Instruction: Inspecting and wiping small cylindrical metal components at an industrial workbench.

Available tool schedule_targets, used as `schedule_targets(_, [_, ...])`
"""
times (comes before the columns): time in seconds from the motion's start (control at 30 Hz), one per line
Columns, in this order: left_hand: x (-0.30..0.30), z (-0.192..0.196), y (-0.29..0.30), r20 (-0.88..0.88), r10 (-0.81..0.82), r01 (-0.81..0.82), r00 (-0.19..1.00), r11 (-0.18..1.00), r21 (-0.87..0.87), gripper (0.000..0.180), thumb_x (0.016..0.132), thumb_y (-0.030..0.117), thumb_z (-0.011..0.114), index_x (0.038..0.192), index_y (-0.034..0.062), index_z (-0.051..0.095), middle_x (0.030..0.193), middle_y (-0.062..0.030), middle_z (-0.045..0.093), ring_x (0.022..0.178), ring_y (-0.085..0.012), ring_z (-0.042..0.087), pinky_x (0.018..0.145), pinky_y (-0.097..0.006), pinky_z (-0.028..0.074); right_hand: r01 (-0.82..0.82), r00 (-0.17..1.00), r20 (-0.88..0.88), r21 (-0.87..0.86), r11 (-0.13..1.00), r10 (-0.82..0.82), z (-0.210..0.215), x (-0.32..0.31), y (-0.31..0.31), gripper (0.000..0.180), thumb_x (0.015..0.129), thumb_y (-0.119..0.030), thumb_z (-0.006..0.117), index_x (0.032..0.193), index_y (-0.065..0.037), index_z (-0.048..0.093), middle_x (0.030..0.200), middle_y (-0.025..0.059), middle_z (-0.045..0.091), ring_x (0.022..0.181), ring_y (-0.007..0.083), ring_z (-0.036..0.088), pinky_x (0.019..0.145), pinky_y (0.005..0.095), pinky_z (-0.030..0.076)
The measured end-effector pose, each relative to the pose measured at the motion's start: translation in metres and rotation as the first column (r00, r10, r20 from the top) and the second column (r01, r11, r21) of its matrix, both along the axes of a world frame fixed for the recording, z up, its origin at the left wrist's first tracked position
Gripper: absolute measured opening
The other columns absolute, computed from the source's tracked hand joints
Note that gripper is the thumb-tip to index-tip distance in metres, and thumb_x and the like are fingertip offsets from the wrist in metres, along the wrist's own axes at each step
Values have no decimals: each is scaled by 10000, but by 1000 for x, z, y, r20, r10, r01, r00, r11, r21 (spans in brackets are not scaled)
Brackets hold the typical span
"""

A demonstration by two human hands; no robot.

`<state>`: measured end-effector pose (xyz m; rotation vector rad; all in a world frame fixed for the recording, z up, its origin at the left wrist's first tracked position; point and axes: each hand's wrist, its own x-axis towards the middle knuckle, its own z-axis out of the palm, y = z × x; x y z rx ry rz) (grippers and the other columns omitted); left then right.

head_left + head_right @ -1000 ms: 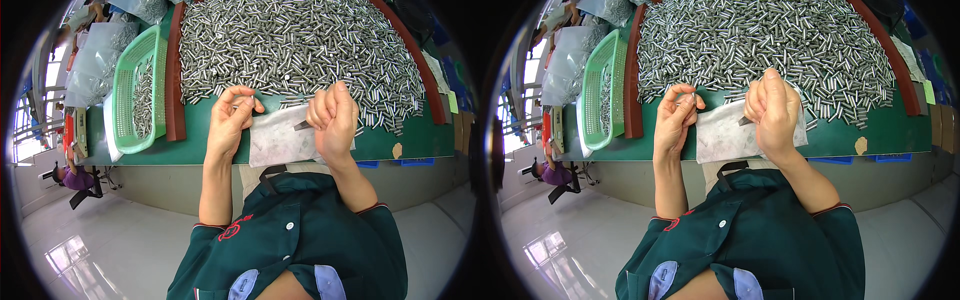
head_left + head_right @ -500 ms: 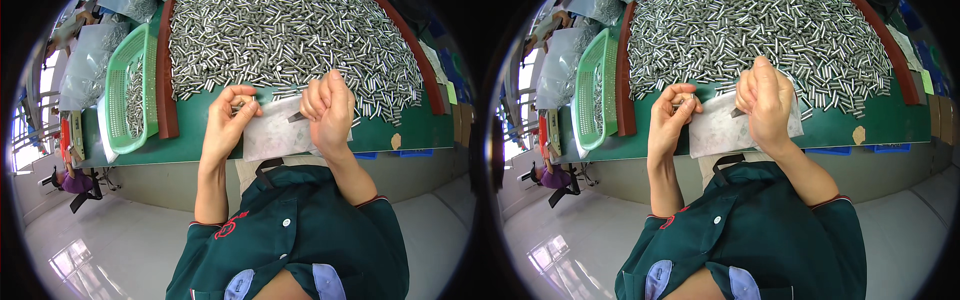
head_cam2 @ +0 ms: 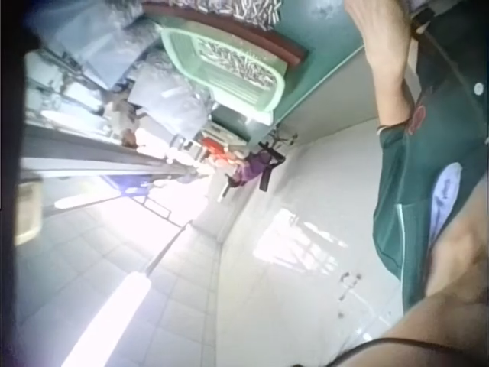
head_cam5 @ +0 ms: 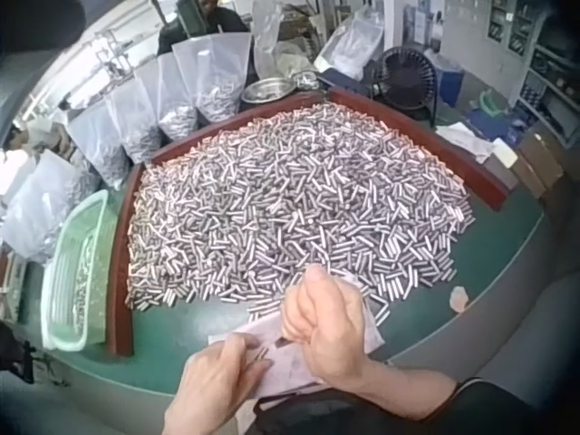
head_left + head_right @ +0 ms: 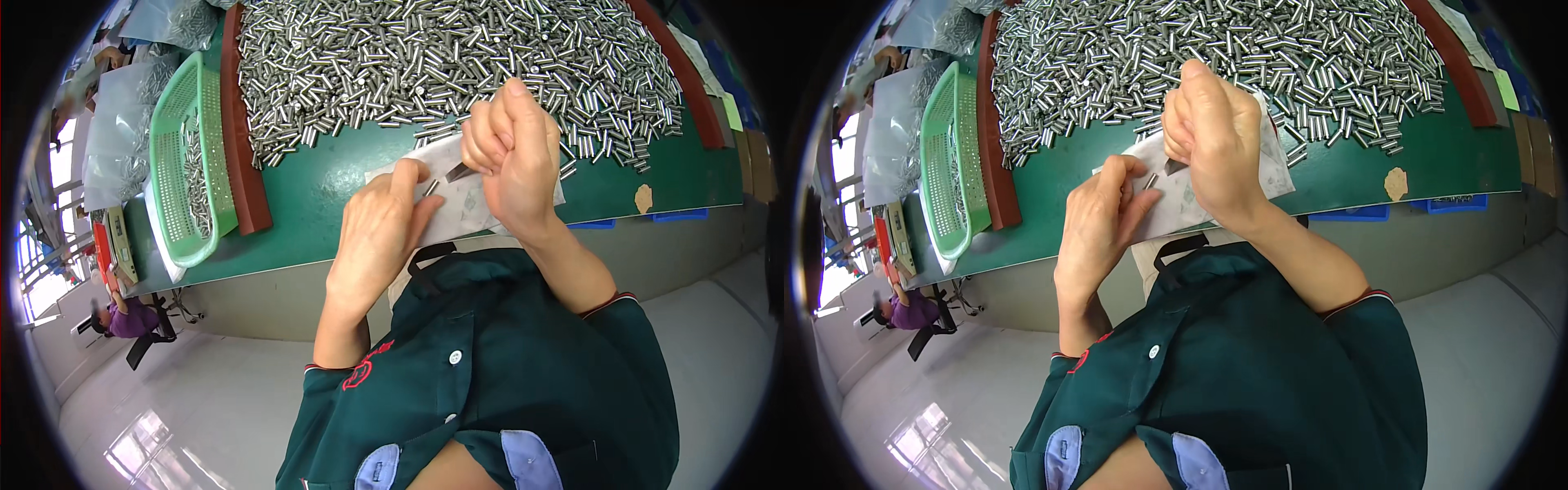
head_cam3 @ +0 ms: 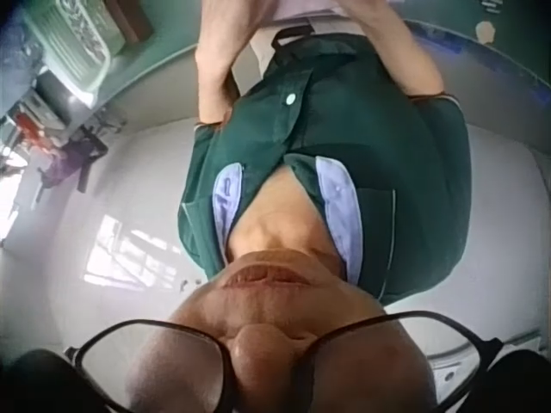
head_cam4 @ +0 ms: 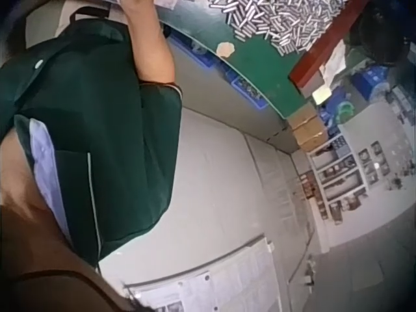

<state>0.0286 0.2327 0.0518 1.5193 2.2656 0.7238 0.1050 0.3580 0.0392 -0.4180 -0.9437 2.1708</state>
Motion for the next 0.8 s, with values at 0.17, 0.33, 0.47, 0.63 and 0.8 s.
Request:
schedule_targets(0.17, [0,-6,0,32,39,-41,999,997,69,124,729,38,573,730,17,450,588,-128,506,558,-303,511,504,-379,389,-6,996,-94,-12,1000,5,1,0,0,390,911,-256,272,546,-117,269,438,-17,255,382,69,174,371,225,180])
schedule_targets(0.33, [4,-10,-1,57,81,-86,995,991,99,118,724,23,572,721,18,454,569,-125,498,537,-299,505,492,-373,384,-38,998,-48,-46,998,36,3,-3,-3,391,912,-260,278,551,-111,267,437,-13,252,391,67,161,373,228,168])
schedule_targets(0.47, [4,-10,0,60,81,-89,995,987,134,115,719,14,574,718,17,459,567,-123,496,530,-296,502,485,-364,383,-43,998,-50,-48,998,40,4,-3,-4,391,912,-260,278,551,-110,267,437,-12,253,390,66,160,370,225,167])
schedule_targets(0.63, [3,-10,-1,73,89,-98,993,988,123,114,717,15,576,714,15,462,565,-120,494,527,-287,503,484,-361,383,-55,997,-56,-53,997,52,4,-4,-5,391,912,-258,276,550,-109,268,436,-10,253,387,66,155,364,220,163])
schedule_targets(0.8, [4,-10,0,89,94,-106,992,985,135,113,713,13,580,712,13,467,564,-118,495,525,-281,503,484,-356,383,-63,996,-62,-45,997,60,3,-3,-4,392,912,-258,275,549,-109,273,435,-10,254,388,67,154,366,223,163])
